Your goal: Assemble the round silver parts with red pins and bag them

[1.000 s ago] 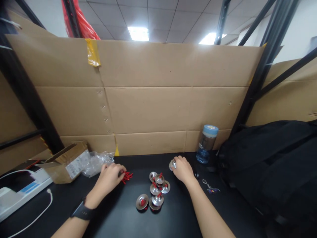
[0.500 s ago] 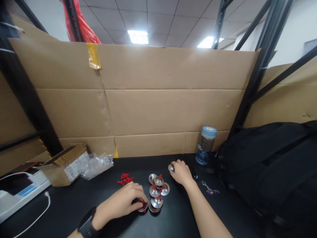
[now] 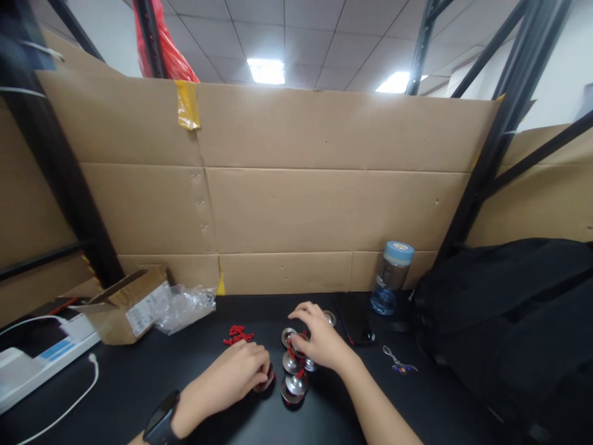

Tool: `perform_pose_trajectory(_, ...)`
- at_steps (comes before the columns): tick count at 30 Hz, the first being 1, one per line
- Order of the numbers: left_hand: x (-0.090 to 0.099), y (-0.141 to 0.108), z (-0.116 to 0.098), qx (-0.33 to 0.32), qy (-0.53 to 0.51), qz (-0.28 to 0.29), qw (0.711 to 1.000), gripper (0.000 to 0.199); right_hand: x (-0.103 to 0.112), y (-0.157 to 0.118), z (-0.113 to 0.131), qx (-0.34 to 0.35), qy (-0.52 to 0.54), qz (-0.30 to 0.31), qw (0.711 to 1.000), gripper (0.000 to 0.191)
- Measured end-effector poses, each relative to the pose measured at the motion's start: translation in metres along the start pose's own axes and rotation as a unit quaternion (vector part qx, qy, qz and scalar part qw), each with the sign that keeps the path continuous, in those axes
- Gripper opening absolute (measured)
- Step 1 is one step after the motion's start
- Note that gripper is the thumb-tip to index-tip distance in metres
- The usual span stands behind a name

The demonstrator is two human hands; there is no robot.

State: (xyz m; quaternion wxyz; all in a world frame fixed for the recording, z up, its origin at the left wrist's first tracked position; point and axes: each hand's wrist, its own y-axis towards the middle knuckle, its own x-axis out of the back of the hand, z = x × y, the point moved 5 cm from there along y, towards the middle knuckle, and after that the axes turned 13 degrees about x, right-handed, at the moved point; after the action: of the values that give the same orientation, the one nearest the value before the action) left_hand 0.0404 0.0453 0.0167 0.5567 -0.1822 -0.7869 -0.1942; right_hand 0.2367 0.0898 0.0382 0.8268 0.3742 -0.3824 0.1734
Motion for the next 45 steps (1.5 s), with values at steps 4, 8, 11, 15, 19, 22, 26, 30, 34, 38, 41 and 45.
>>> perform_pose_trajectory(4,0.011,0.003,0.011,0.025,-0.091,-0.065,0.993,0.011,-0.022,0.004,0.034,0.061,0.137,0.057,0.987,0.06)
perform_pose_trajectory(8,0.016,0.004,0.013,0.025,-0.191,-0.099,0.976,0.013,-0.036,0.004,0.04,0.028,0.176,0.027,0.984,0.054)
perform_pose_trajectory(11,0.018,0.005,0.011,0.017,-0.228,-0.109,0.967,0.009,-0.034,0.005,0.041,0.028,0.199,-0.002,0.98,0.047)
perform_pose_trajectory(15,0.021,0.007,0.02,0.029,-0.183,-0.14,0.973,0.007,-0.025,0.005,0.033,0.021,0.207,-0.028,0.978,0.042)
perform_pose_trajectory(19,0.025,0.011,0.047,0.055,-0.086,-0.156,0.983,0.014,-0.021,0.003,0.006,-0.028,0.202,-0.041,0.978,0.042)
perform_pose_trajectory(22,0.025,0.014,0.074,0.096,-0.021,-0.149,0.984,0.013,-0.01,-0.002,-0.024,-0.061,0.053,-0.049,0.996,0.046)
perform_pose_trajectory(26,0.021,0.016,0.095,0.123,0.01,-0.13,0.984,0.013,0.007,-0.014,-0.062,-0.127,-0.124,-0.023,0.984,0.04)
perform_pose_trajectory(30,0.016,0.017,0.094,0.105,0.01,-0.115,0.988,0.015,0.016,-0.024,-0.082,-0.184,-0.228,0.028,0.956,0.027)
perform_pose_trajectory(34,0.015,0.018,0.09,0.103,0.012,-0.11,0.989,0.015,0.015,-0.028,-0.089,-0.204,-0.233,0.046,0.95,0.023)
perform_pose_trajectory(38,0.015,0.017,0.088,0.106,0.011,-0.108,0.988,0.013,0.015,-0.029,-0.092,-0.218,-0.227,0.05,0.948,0.022)
perform_pose_trajectory(41,0.016,0.016,0.088,0.107,0.011,-0.109,0.988,0.013,0.017,-0.026,-0.086,-0.204,-0.23,0.039,0.951,0.021)
perform_pose_trajectory(45,0.019,0.015,0.085,0.106,0.011,-0.115,0.988,0.015,0.008,-0.013,-0.056,-0.089,-0.107,0.017,0.99,0.025)
